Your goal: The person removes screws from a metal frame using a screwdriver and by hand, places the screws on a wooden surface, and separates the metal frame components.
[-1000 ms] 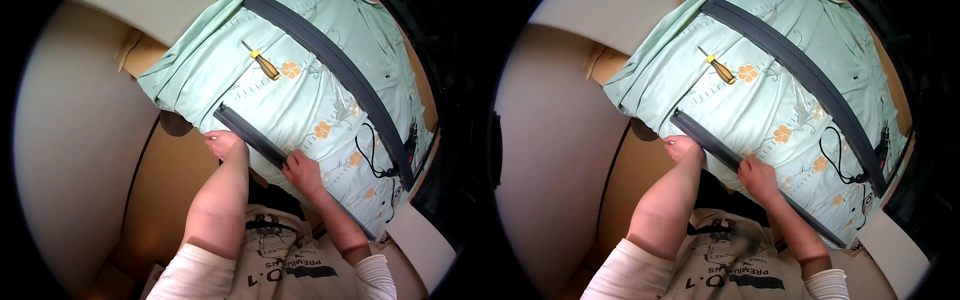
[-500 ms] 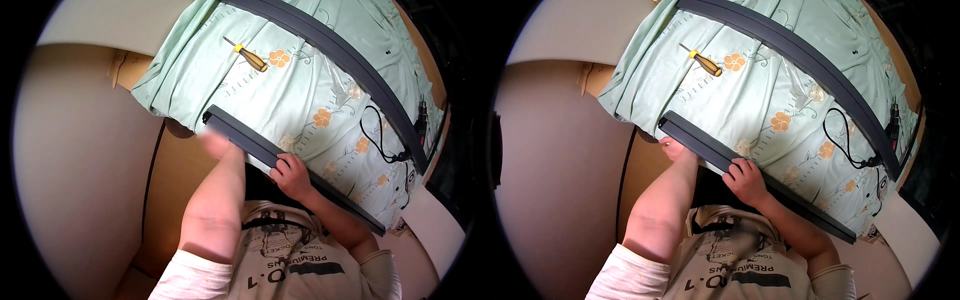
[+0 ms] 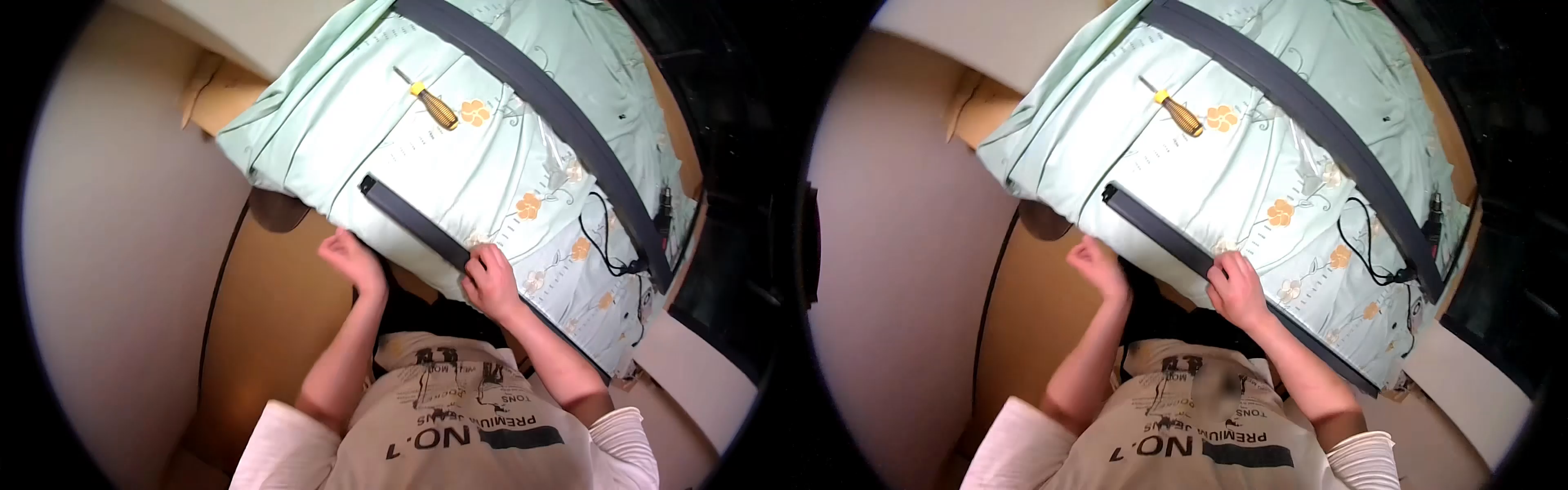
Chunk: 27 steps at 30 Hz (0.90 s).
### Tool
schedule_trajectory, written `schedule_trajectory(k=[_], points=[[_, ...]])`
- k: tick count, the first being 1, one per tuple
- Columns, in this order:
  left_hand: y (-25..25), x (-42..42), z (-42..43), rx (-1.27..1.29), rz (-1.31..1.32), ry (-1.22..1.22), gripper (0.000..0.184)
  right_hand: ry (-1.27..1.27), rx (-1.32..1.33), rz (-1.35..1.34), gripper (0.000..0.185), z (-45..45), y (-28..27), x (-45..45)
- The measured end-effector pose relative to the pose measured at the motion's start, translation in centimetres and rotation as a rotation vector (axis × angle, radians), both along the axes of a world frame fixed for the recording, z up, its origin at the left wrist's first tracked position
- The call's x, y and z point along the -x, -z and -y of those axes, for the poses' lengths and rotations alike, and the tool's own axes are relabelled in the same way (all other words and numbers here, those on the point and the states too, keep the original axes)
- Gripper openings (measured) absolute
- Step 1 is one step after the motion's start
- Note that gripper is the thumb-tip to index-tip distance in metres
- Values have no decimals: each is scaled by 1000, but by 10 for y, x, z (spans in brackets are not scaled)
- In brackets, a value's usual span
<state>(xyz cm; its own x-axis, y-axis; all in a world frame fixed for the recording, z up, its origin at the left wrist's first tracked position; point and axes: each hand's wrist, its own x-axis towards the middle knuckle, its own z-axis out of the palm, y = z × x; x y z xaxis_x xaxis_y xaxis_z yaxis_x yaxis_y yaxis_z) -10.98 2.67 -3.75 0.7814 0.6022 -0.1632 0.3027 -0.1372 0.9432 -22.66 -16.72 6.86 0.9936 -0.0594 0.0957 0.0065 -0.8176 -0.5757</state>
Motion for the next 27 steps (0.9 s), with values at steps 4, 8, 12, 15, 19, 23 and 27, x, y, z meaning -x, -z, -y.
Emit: schedule_trajectory(k=[4, 8, 12, 15, 19, 23, 27], points=[[-69, -22, -6, 428, -176, 498, 24, -6, -1, -87, 24, -5, -10, 8], [-54, -35, 14, 573, -108, 342, 25, -50, 40, -113, 25, -7, 1, 6], [-60, -31, 21, 534, -156, 257, 32, -173, 33, -36, 27, -3, 10, 0], [-68, -30, 31, 621, -194, 173, 38, -232, -11, -52, 24, 5, 12, -3], [-59, -30, 39, 706, -128, 116, 42, -273, -219, -56, 20, 32, 16, -38], [-57, -30, 35, 709, -111, 144, 45, 79, 54, 168, 25, 66, 36, -125], [-49, -29, 32, 708, -129, 162, 42, 129, 228, 132, 45, 68, 73, -202]])
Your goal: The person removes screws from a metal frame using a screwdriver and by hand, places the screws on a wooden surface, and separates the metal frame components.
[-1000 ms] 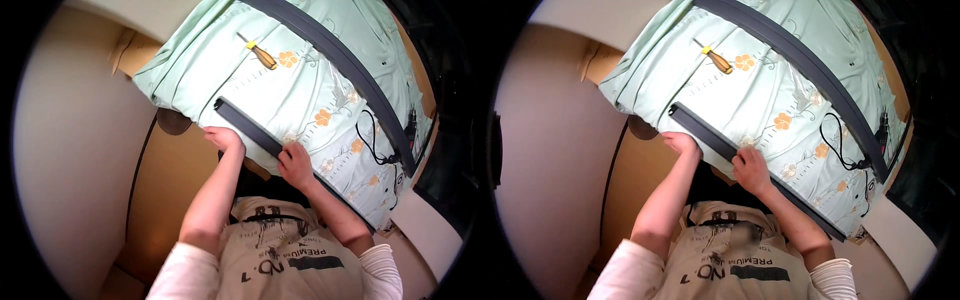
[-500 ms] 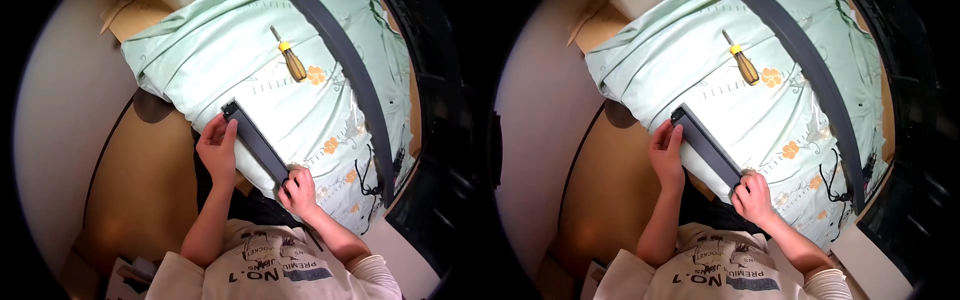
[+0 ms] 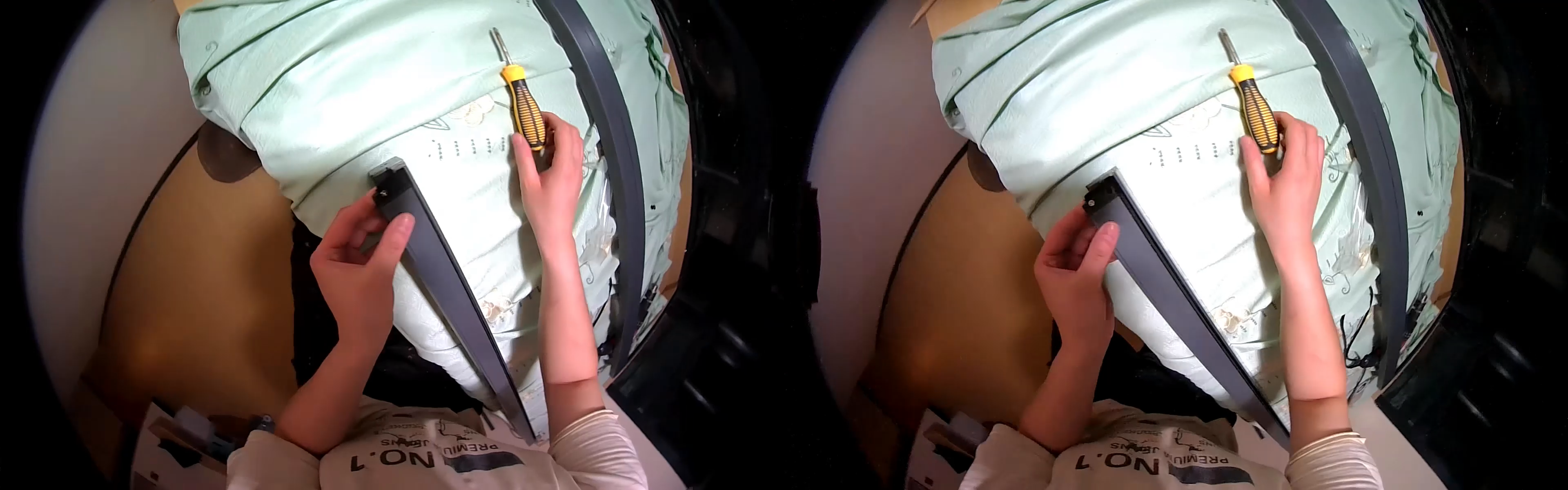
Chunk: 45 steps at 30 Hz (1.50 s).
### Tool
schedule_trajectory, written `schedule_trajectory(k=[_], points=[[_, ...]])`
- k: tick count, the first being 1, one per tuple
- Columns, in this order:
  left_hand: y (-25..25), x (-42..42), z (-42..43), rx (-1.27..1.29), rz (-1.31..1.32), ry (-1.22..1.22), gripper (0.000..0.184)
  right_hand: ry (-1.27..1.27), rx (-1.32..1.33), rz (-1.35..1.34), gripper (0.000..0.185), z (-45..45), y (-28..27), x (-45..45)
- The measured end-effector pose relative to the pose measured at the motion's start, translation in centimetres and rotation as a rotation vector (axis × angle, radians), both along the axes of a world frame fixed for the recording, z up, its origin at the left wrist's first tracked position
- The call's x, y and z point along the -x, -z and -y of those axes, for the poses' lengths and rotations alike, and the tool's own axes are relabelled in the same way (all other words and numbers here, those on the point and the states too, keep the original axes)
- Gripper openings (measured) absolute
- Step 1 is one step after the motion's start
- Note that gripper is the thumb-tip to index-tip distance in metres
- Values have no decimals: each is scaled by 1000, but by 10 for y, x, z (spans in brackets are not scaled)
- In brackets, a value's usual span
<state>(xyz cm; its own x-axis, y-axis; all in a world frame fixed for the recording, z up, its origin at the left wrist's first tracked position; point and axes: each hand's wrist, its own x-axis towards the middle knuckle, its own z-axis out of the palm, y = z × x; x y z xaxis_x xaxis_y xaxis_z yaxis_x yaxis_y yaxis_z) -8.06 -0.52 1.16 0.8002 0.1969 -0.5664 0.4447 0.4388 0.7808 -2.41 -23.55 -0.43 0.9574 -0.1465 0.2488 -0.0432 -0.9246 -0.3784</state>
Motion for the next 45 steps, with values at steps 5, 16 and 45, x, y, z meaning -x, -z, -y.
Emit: schedule_trajectory(k=[5, 16, 45], points=[[4, 2, 5, -39, 100, 12, 34, 45, -245, 131, 29, 5, -2, -4], [9, 4, 12, -44, 228, -46, 38, -233, -1238, 197, 45, -35, -89, 29], [9, 5, 4, 9, 160, -8, 39, -348, -666, 156, 72, -62, -85, 15]])
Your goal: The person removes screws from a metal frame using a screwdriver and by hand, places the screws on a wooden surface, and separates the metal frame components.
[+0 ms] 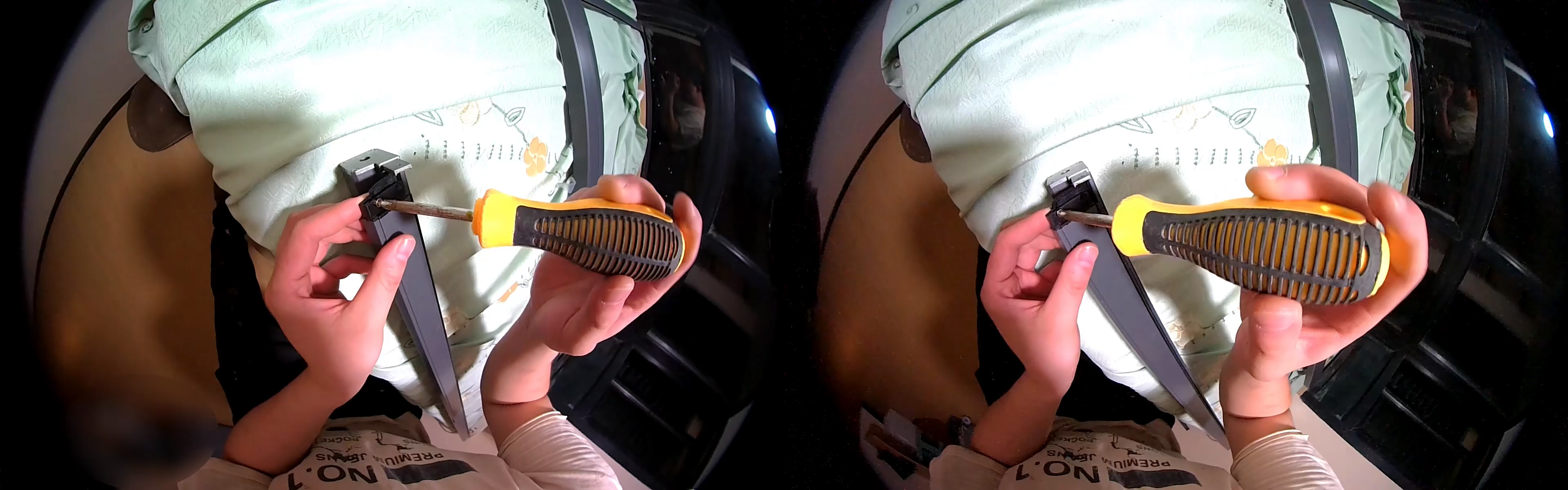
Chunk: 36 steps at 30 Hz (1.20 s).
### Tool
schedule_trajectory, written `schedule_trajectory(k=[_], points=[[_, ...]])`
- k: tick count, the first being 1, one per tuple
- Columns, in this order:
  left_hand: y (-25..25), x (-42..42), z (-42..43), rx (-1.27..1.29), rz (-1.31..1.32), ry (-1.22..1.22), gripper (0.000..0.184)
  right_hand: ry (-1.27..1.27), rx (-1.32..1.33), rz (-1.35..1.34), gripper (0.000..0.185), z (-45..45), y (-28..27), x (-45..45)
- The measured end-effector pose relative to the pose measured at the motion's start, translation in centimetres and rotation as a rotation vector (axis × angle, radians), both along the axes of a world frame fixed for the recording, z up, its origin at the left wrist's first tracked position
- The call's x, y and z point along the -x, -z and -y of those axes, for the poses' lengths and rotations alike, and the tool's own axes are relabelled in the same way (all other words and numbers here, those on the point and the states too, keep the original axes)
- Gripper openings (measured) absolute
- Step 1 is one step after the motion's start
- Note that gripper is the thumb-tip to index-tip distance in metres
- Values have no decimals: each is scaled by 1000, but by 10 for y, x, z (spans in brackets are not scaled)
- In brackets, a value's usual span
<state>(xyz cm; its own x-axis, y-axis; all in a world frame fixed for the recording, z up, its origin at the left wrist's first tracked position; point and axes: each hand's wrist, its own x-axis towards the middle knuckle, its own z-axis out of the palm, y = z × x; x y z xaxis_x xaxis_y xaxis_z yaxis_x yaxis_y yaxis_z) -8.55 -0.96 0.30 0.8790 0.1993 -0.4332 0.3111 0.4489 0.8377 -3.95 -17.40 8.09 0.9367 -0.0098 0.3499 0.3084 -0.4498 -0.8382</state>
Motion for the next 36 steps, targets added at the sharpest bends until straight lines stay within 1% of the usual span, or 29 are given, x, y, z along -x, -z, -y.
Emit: schedule_trajectory(k=[1, 4, 7, 8, 11, 12, 13, 15, 16, 17, 19, 20, 22, 25, 26, 28, 30, 33, 36], points=[[0, 0, 0, -1, 5, 6, 40, -81, 9, 10, 71, 1, 1, -2], [3, 1, 0, 0, 27, 8, 40, -68, 74, 35, 68, 1, 3, -6], [5, 2, 1, -5, 45, -5, 41, -50, -27, 6, 69, -1, 5, -10], [5, 2, 2, -11, 45, -12, 42, -162, -119, 75, 73, 4, 8, -16], [6, 2, 2, -22, 50, -17, 42, -213, 9, 133, 77, 12, -1, -16], [6, 2, 2, -23, 49, -17, 42, -205, 68, 166, 78, 10, -4, -17], [5, 2, 1, -6, 33, -18, 42, -162, 61, 149, 78, 6, -6, -17], [5, 2, 0, 11, 17, -18, 42, 56, 110, 74, 78, -14, -11, -9], [5, 2, 0, -2, 18, -8, 42, 89, 142, 51, 78, -20, -11, -8], [5, 2, 0, -15, 18, 2, 43, 64, 81, 56, 76, -16, -10, -11], [6, 1, 1, -22, 34, -3, 43, -287, -54, 117, 73, 2, -2, -24], [6, 2, 1, -29, 48, -6, 43, -353, -37, 133, 71, 4, -1, -23], [6, 4, -2, -40, 54, 24, 44, -5, 37, 101, 67, -12, -5, -11], [5, 4, -2, -50, 64, 43, 45, -56, -70, -23, 63, 0, -10, -17], [5, 4, -2, -48, 68, 33, 45, -259, -160, 31, 61, 8, -5, -23], [6, 2, 0, -49, 66, 8, 45, -464, -250, 83, 60, 7, -3, -24], [7, 2, 1, -50, 65, -16, 45, -143, -167, 16, 63, -10, -9, -14], [7, 3, 1, -38, 70, -15, 45, -37, -258, -14, 63, -19, -5, -14], [5, 4, -2, -55, 82, 24, 45, -101, -285, -28, 63, -13, -2, -14]])
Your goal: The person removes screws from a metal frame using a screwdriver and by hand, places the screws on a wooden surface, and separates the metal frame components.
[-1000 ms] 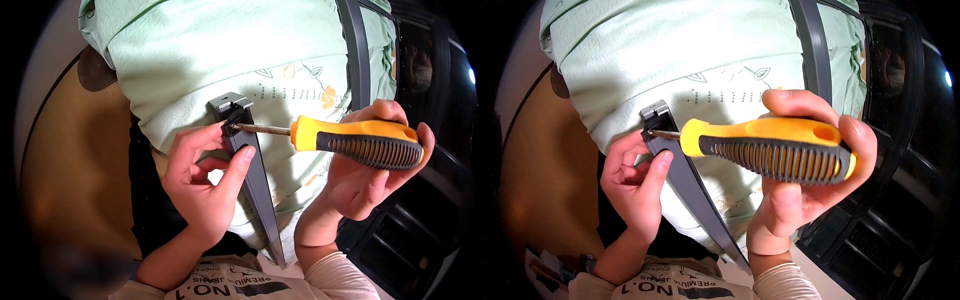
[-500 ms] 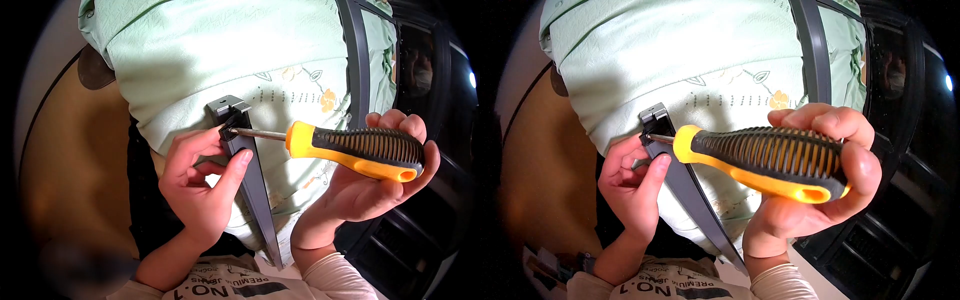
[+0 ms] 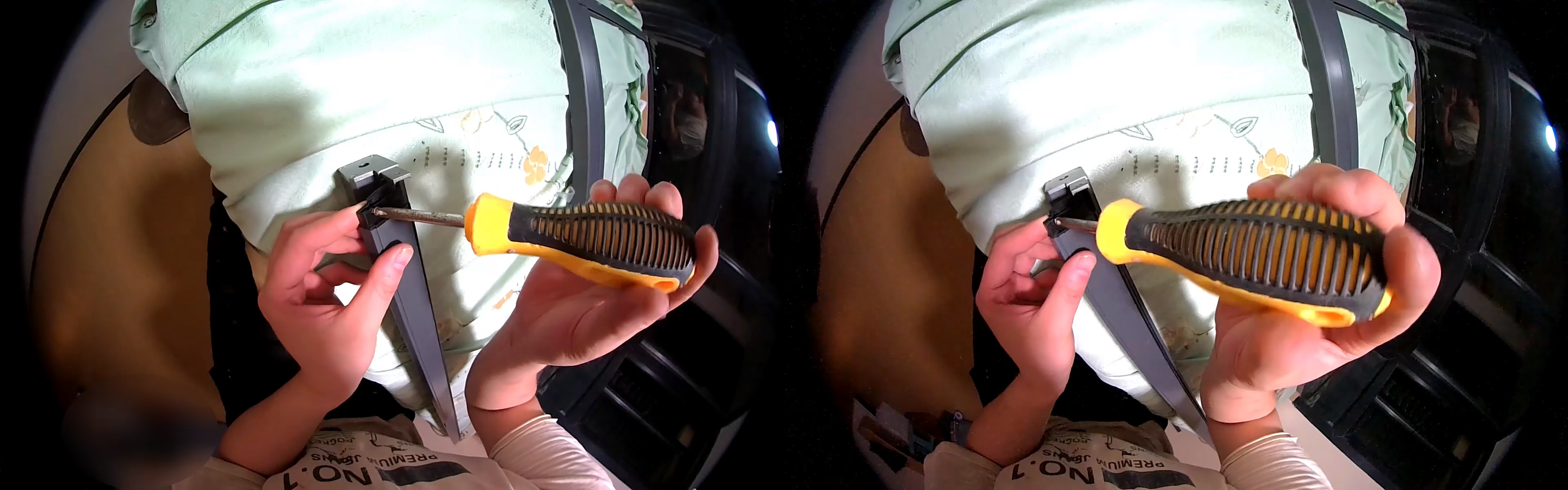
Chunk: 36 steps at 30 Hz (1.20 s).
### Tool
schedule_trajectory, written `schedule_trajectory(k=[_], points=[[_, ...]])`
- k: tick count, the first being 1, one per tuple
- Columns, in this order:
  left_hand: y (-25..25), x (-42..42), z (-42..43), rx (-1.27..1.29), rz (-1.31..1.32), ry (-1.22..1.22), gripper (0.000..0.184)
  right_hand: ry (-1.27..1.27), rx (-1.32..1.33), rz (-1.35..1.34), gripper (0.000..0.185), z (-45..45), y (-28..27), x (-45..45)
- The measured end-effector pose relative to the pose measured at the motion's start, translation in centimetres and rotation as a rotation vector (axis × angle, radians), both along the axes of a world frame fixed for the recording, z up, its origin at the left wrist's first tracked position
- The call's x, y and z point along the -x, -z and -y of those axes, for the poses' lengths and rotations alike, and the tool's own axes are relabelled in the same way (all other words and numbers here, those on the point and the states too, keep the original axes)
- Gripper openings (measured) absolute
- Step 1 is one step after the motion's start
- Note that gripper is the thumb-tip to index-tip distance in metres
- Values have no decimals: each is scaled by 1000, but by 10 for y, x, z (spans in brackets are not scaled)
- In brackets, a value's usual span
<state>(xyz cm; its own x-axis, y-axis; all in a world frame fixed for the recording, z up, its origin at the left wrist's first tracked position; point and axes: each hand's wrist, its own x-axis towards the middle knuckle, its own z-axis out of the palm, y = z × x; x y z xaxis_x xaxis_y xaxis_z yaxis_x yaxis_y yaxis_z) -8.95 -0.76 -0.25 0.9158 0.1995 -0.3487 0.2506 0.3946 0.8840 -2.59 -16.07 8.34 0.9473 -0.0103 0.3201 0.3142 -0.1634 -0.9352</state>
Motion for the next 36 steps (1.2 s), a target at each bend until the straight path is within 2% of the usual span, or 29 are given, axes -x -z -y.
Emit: schedule_trajectory(k=[5, 8, 14, 17, 20, 23, 24, 27, 30, 36], points=[[1, -1, 2, 8, -24, -19, 46, 5, -164, 23, 66, -12, 7, -1], [-2, -1, 0, -20, -38, 12, 43, 235, 51, 72, 65, -17, 6, 3], [-1, -2, 1, -30, -26, 11, 44, -165, -194, 187, 60, 2, 12, -2], [-2, -1, 0, -27, -30, 13, 43, -68, -131, 86, 62, -3, 7, -1], [0, -1, 0, -44, -9, 15, 44, -103, -203, 168, 58, -3, 15, -8], [-1, -1, 0, -34, 3, 9, 44, -111, 0, 145, 59, 10, 10, 0], [0, -1, 1, -34, 3, 9, 44, -10, -61, 109, 64, -2, 9, -2], [1, -2, 3, -6, -16, -33, 45, 59, -174, 14, 77, -11, 8, -3], [2, -2, 3, -17, 7, -45, 46, 55, -35, 266, 71, -14, 21, -5], [3, -1, 2, -3, -6, -26, 48, 145, -78, 93, 80, -29, 8, -5]])
